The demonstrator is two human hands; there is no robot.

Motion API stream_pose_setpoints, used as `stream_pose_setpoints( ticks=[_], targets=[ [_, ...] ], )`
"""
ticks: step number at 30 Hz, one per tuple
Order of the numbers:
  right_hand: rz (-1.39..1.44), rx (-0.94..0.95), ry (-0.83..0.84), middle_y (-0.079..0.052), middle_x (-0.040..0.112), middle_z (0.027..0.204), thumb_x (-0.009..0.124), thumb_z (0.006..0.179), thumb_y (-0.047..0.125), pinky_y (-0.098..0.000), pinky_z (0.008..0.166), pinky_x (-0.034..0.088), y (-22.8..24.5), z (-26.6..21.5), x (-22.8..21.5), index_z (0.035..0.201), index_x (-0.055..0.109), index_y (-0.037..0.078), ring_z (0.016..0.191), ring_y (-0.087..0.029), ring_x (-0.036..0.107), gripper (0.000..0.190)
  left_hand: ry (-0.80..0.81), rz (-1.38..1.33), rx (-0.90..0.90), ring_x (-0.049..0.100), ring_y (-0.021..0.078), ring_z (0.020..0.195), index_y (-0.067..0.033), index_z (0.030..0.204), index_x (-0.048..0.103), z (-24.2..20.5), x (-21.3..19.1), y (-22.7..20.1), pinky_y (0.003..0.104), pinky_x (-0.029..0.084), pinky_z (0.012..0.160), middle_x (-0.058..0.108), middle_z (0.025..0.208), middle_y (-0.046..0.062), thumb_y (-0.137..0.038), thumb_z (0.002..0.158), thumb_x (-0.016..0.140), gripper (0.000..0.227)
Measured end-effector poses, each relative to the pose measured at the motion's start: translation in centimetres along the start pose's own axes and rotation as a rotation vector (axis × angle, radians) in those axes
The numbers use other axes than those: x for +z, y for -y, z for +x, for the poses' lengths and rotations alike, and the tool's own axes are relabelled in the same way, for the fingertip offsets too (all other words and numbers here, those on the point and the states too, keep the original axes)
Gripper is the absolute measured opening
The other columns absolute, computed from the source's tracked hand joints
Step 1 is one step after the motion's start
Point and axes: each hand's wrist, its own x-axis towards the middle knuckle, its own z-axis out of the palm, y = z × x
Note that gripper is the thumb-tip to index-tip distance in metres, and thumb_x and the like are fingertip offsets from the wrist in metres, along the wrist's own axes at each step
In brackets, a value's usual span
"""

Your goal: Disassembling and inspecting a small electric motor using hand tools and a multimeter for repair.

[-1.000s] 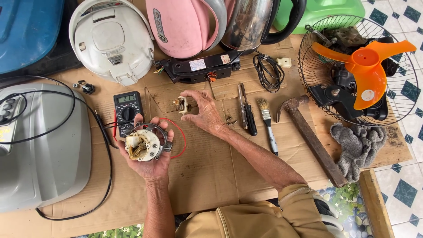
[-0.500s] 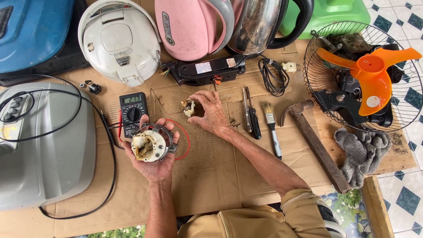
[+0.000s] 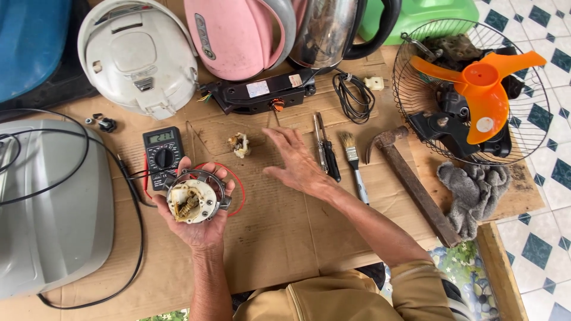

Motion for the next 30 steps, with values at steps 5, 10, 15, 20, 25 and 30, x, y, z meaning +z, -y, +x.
stream_pose_setpoints(
  ticks=[5,10,15,20,25,30],
  targets=[
    [-0.208,-0.208,-0.275,-0.008,0.056,0.138,0.072,0.092,0.012,-0.0444,0.112,0.037,-5.1,-4.7,-3.8,0.150,0.052,0.017,0.133,-0.030,0.046,0.061,0.118,-0.013,-0.082,0.056,0.0565,0.126,-0.0121,0.154,0.044,-0.2,0.4,1.4,0.067,0.048,0.101,0.055,0.138,0.037,-0.064,0.094,0.050,0.079],
    [-0.536,-0.113,-0.469,-0.012,0.053,0.135,0.062,0.102,0.026,-0.0475,0.096,0.047,-7.2,-7.4,-7.4,0.147,0.057,0.016,0.121,-0.033,0.048,0.046,0.199,-0.061,-0.196,0.055,0.0603,0.124,-0.0094,0.151,0.046,-0.4,1.6,4.5,0.069,0.049,0.098,0.054,0.135,0.041,-0.064,0.098,0.046,0.076],
    [-0.661,-0.137,-0.442,-0.013,0.044,0.147,0.057,0.102,0.041,-0.0499,0.096,0.043,-4.4,-7.2,-8.3,0.149,0.053,0.021,0.128,-0.040,0.041,0.051,0.244,-0.072,-0.407,0.060,0.0580,0.119,-0.0048,0.150,0.044,0.4,2.9,8.3,0.067,0.053,0.093,0.059,0.130,0.040,-0.067,0.097,0.047,0.082],
    [-0.646,-0.052,-0.499,-0.015,0.047,0.136,0.068,0.097,0.034,-0.0476,0.091,0.047,-5.3,-9.5,-9.1,0.149,0.052,0.014,0.117,-0.038,0.046,0.058,0.258,-0.027,-0.493,0.061,0.0571,0.117,-0.0033,0.149,0.044,1.0,2.5,9.0,0.066,0.055,0.090,0.060,0.128,0.040,-0.067,0.097,0.046,0.082],
    [-0.576,0.005,-0.530,-0.013,0.053,0.116,0.070,0.094,0.035,-0.0428,0.085,0.053,-5.6,-13.4,-7.4,0.146,0.054,0.006,0.102,-0.033,0.056,0.062,0.267,-0.001,-0.503,0.062,0.0568,0.117,-0.0038,0.149,0.045,2.4,2.4,7.8,0.066,0.055,0.089,0.061,0.128,0.040,-0.069,0.094,0.048,0.085],
    [-0.580,0.107,-0.559,-0.011,0.048,0.110,0.070,0.093,0.044,-0.0439,0.079,0.052,-5.6,-14.6,-6.5,0.149,0.053,0.010,0.095,-0.032,0.049,0.068,0.330,0.015,-0.545,0.060,0.0565,0.118,-0.0030,0.149,0.043,2.8,1.4,8.0,0.065,0.054,0.090,0.060,0.129,0.039,-0.068,0.096,0.046,0.084]
  ],
)
